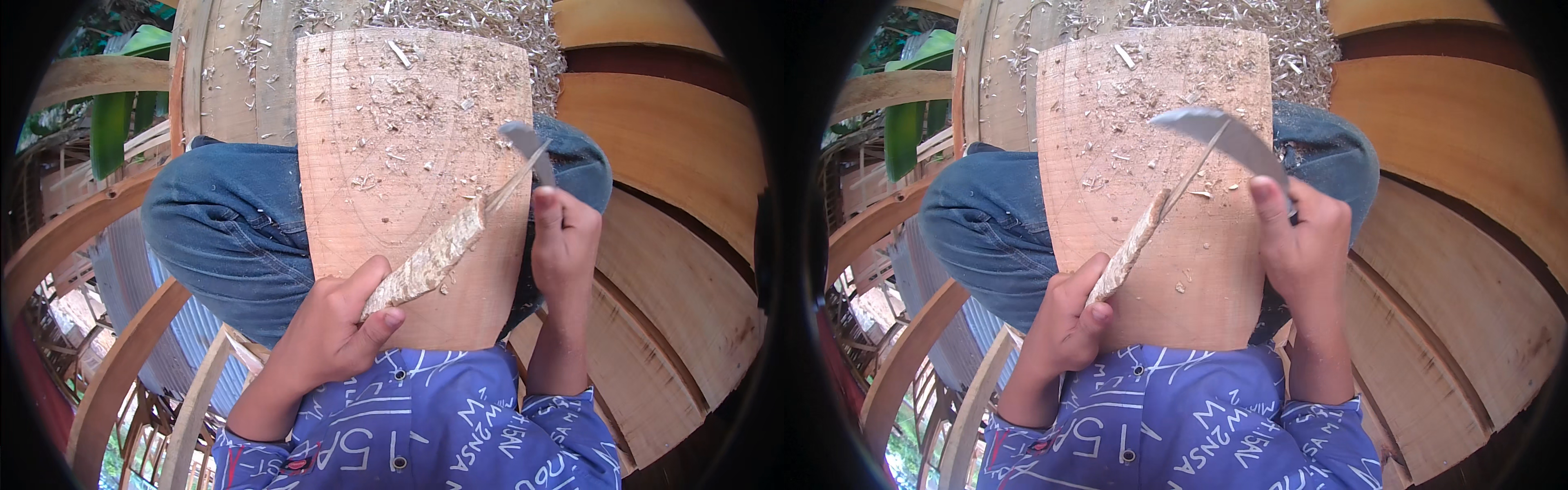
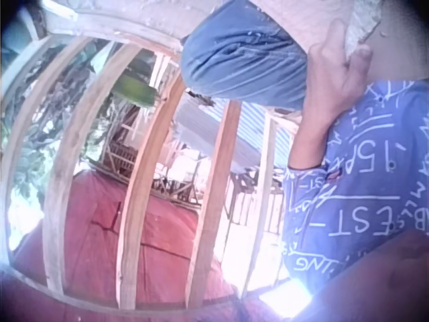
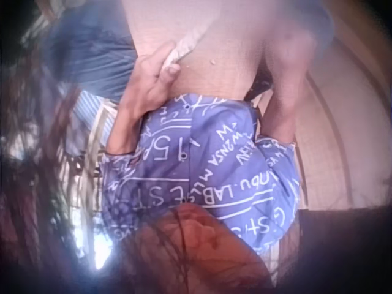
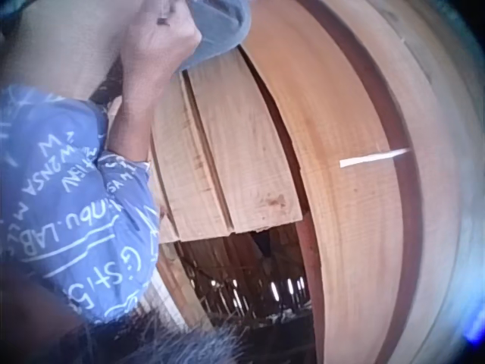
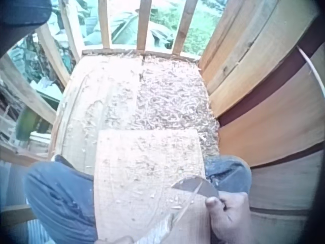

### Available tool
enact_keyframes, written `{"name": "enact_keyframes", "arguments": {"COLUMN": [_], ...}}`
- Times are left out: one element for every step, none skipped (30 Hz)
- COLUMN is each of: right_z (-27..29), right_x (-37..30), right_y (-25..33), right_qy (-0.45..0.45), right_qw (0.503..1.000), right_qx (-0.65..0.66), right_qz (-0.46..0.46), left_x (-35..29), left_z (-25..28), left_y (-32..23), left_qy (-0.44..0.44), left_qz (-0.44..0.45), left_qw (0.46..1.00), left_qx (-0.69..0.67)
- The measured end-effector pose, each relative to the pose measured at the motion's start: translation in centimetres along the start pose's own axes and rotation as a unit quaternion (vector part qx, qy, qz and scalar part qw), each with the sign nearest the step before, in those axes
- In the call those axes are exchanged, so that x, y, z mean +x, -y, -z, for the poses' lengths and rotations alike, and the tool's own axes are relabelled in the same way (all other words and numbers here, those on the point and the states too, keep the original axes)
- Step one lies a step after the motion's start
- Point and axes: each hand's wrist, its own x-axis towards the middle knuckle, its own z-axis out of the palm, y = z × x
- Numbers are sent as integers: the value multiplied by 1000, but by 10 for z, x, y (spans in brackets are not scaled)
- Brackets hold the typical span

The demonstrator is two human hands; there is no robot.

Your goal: The person sits cross-legged and uses a curved blade to carve a long, thin piece of wood. They repeatedly shave off thin layers of wood, rotating the piece to work on different sides and gradually shaping it into a tapered form.

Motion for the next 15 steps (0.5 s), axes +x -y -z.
{"name": "enact_keyframes", "arguments": {"right_z": [7, 13, 19, 24, 27, 17, 1, -1, -3, 0, 4, 11, 12, 14, 8], "right_x": [5, 5, 5, 4, 0, -3, -7, -6, -5, 1, 6, 9, 10, 10, 3], "right_y": [-8, -11, -11, -11, -10, -5, 7, 9, 11, 6, -1, -8, -7, -4, 7], "right_qy": [-17, -24, -30, -40, -9, 4, 15, 42, 67, 57, 44, 31, 40, 49, 58], "right_qw": [998, 996, 994, 991, 994, 995, 995, 994, 992, 996, 998, 998, 998, 997, 997], "right_qx": [51, 72, 93, 116, 103, 97, 86, 72, 61, 54, 48, 42, 45, 46, 50], "right_qz": [-40, -47, -53, -61, -44, 4, 51, 71, 92, 47, 2, -42, -37, -31, 14], "left_x": [0, 1, 2, 2, 2, 2, 3, 4, 4, 4, 5, 6, 5, 5, 4], "left_z": [1, 1, 1, 1, 1, 1, 1, 1, 0, 0, 1, 2, 3, 2, 2], "left_y": [-1, -2, -2, -2, -2, -2, -2, -2, -3, -4, -6, -6, -4, -3, -1], "left_qy": [2, 3, 5, 4, 4, 3, -4, -12, -21, -17, -11, -6, -2, 1, 5], "left_qz": [2, 3, 5, 3, 0, -3, -3, -2, -1, 3, 7, 10, 9, 9, 8], "left_qw": [1000, 1000, 1000, 1000, 1000, 1000, 1000, 1000, 1000, 1000, 1000, 1000, 1000, 1000, 1000], "left_qx": [1, 1, 2, 3, 5, 6, 10, 10, 10, 1, -4, -10, -6, -2, 1]}}
